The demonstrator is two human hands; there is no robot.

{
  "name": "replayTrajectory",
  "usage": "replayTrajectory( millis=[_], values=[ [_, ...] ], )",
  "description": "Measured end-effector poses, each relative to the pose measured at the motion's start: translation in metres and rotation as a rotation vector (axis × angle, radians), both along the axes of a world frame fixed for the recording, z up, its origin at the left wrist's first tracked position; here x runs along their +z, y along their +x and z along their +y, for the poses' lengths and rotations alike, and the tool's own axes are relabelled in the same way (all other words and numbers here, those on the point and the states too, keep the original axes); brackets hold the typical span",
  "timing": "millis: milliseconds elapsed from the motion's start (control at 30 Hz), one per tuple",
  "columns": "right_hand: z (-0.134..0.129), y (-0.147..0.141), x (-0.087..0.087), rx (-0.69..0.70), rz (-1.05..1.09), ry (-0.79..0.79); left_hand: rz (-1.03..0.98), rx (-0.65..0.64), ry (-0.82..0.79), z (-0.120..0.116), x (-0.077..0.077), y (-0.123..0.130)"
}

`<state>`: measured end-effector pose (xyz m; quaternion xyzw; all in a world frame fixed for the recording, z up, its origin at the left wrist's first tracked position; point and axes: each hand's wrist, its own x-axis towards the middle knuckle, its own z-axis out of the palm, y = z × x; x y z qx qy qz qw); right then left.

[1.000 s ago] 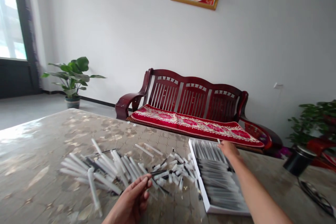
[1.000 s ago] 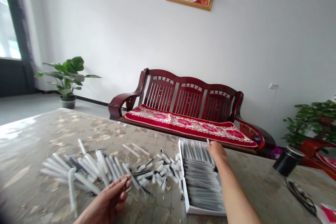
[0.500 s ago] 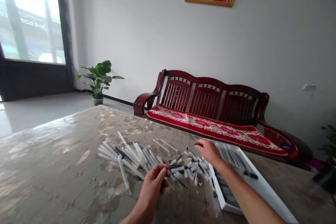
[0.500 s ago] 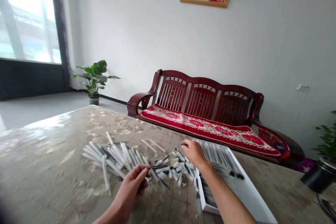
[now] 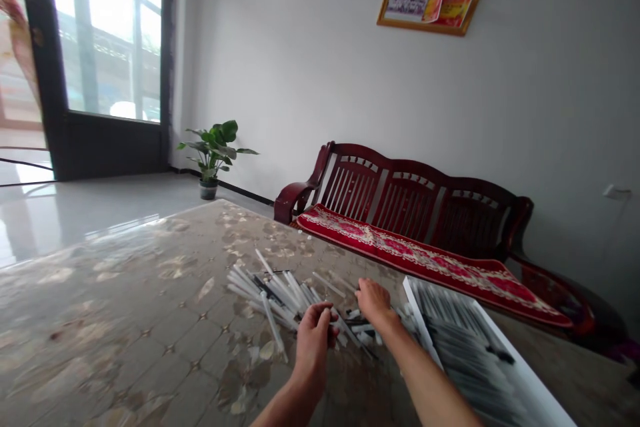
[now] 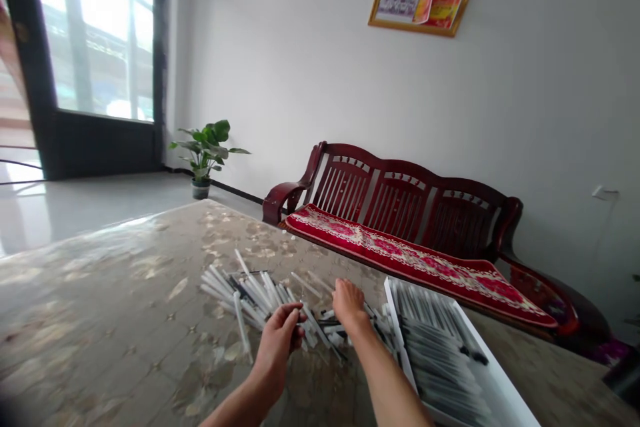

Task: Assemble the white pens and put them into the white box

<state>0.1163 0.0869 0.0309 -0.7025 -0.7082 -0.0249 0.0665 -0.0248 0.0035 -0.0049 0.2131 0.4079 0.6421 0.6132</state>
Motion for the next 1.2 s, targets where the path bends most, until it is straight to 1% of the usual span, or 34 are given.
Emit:
replayTrajectory(
  millis=[67,100,200,267,300,367,433,500,567,600,667,833,967,1067,1200],
  values=[
    [-0.012,0.0,0.005,0.026,0.034,0.017,-0.005,-0.021,-0.007,-0.001,0.001,0.003],
    [-0.02,-0.001,0.008,0.07,0.081,0.031,-0.007,-0.034,-0.011,-0.002,0.001,0.004],
    [-0.046,-0.006,0.013,0.288,0.298,0.082,0.003,-0.076,-0.015,-0.005,0.004,0.006],
    [-0.06,-0.007,0.013,0.411,0.435,0.079,0.028,-0.101,-0.002,-0.006,0.004,0.006],
    [-0.064,-0.007,0.012,0.429,0.479,0.061,0.041,-0.103,0.006,-0.007,0.004,0.006],
    [-0.066,-0.002,0.01,0.379,0.514,0.022,0.056,-0.074,0.015,-0.007,0.002,0.005],
    [-0.062,0.006,0.007,0.25,0.416,-0.003,0.061,-0.019,0.005,-0.005,0.0,0.004],
    [-0.055,0.012,0.005,0.155,0.195,-0.029,0.065,0.021,-0.007,-0.003,-0.001,0.004],
    [-0.049,0.014,0.005,0.144,-0.034,-0.065,0.069,0.039,-0.012,-0.002,-0.003,0.005],
    [-0.047,0.014,0.006,0.158,-0.112,-0.08,0.07,0.044,-0.01,-0.001,-0.003,0.005],
    [-0.045,0.011,0.008,0.193,-0.197,-0.102,0.065,0.053,-0.007,-0.001,-0.004,0.005],
    [-0.043,0.001,0.015,0.299,-0.266,-0.153,0.014,0.099,-0.031,0.001,-0.004,0.001],
    [-0.048,0.0,0.02,0.357,-0.304,-0.145,-0.035,0.123,-0.051,0.003,-0.002,-0.001],
    [-0.058,0.007,0.025,0.358,-0.299,-0.084,-0.07,0.121,-0.057,0.002,0.0,-0.001],
    [-0.079,0.02,0.028,0.317,-0.215,0.047,-0.114,0.097,-0.054,-0.001,0.003,0.001]
  ],
)
